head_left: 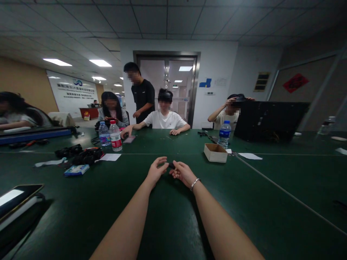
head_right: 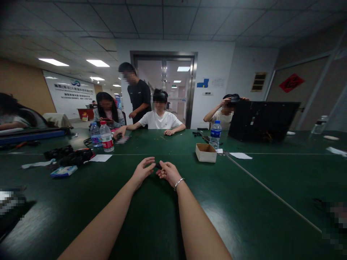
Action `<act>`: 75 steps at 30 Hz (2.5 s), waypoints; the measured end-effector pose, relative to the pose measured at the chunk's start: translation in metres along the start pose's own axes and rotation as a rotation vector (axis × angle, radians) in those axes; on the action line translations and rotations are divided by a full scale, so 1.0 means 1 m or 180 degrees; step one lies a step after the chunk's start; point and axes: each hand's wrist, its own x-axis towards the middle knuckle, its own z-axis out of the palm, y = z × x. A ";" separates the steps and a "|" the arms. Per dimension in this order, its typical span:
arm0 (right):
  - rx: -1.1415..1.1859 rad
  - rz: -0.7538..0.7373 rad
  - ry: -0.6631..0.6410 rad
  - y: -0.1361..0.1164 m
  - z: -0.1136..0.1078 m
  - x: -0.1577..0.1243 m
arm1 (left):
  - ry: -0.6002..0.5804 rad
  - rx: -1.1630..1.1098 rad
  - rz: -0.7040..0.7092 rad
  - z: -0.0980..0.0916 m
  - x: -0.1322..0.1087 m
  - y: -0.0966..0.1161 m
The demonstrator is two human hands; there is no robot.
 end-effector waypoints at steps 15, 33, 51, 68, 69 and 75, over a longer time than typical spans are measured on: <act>0.0060 -0.0023 -0.0051 0.004 -0.003 0.003 | 0.0050 0.0245 -0.0232 0.003 -0.003 -0.001; 0.0118 -0.0033 0.0029 0.007 -0.003 0.005 | 0.0055 0.1251 -0.0012 0.007 -0.005 -0.003; 0.0033 -0.0009 -0.0107 0.006 -0.003 0.005 | 0.0031 0.0551 -0.0015 0.001 0.000 -0.001; 0.0039 -0.0174 0.0176 0.005 0.001 0.001 | 0.0001 0.0802 -0.0010 0.002 0.001 -0.006; 0.0044 -0.0188 0.0180 0.005 0.000 0.001 | -0.0017 0.0791 -0.0021 0.002 0.001 -0.006; 0.0080 -0.0215 0.0209 0.006 -0.001 0.001 | -0.0112 0.0711 -0.0028 0.004 0.000 -0.006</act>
